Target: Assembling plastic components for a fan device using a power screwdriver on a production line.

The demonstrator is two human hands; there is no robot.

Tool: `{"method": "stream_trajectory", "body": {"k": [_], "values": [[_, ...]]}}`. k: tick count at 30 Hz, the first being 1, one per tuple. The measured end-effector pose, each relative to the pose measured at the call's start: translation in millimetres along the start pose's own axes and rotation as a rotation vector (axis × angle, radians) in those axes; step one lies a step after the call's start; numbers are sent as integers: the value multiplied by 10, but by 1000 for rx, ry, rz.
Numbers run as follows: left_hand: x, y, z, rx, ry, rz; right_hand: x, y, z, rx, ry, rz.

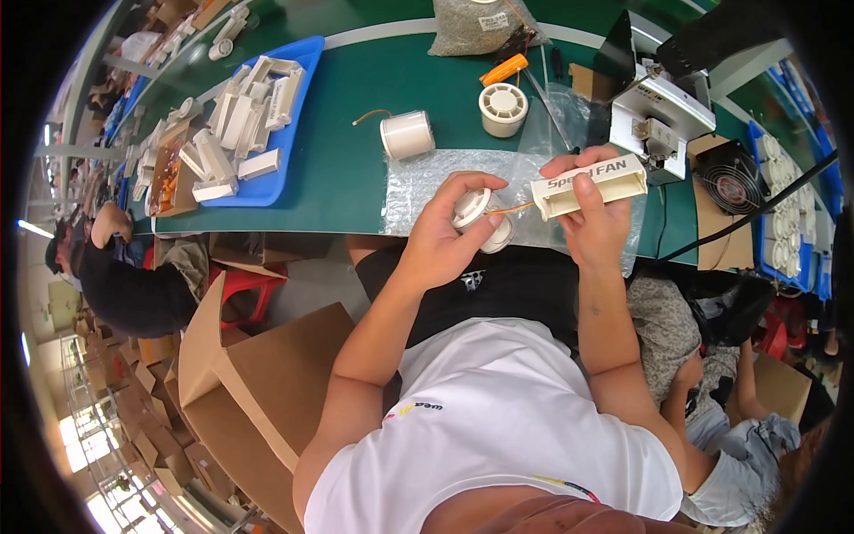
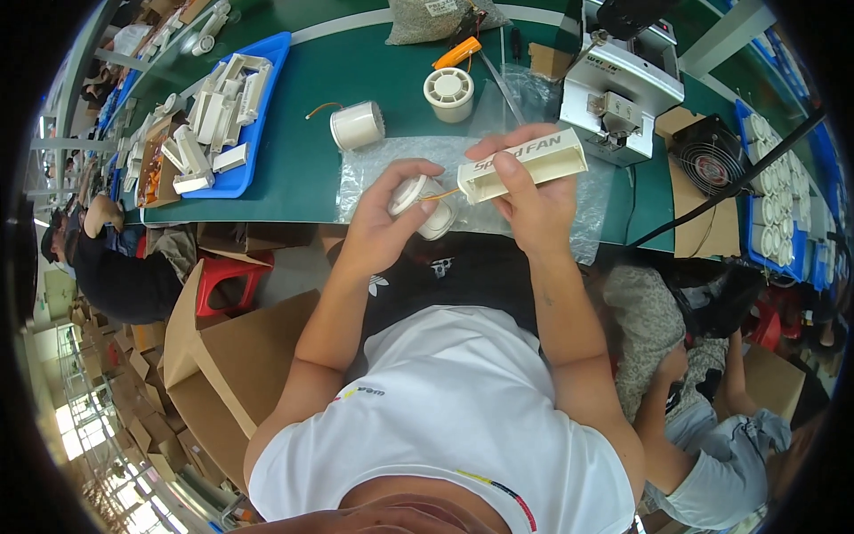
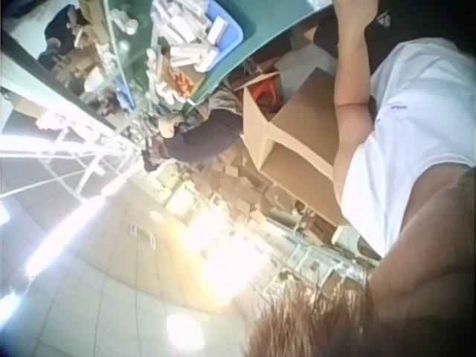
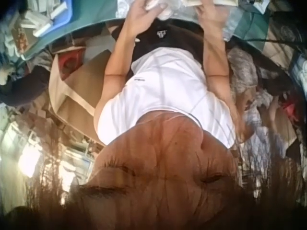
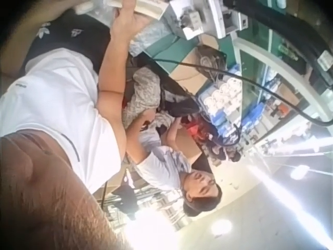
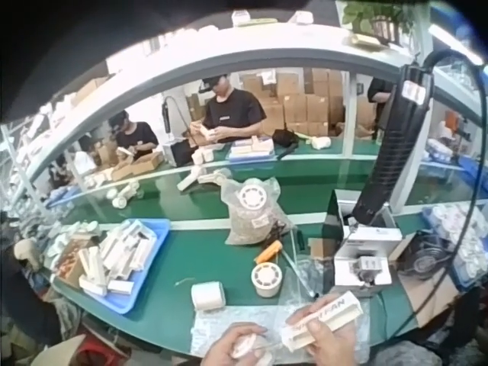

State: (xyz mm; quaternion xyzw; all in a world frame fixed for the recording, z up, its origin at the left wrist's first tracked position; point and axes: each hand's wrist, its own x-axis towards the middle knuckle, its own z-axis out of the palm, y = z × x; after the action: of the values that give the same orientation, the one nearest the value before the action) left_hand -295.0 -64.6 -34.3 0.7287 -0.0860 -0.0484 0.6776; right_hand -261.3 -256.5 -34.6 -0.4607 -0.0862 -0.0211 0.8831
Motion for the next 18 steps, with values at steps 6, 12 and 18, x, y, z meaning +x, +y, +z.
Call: {"method": "stream_trajectory", "body": {"k": [6,12,18], "values": [[-25,41,9,-51,-18,-26,5,21,-18,-67,-46,27],[-4,-82,105,-285,-17,19,-30,-59,53,-150,-215,35],[55,-298,140,-181,-33,84,-5,-41,-155,-823,-297,-172]]}}
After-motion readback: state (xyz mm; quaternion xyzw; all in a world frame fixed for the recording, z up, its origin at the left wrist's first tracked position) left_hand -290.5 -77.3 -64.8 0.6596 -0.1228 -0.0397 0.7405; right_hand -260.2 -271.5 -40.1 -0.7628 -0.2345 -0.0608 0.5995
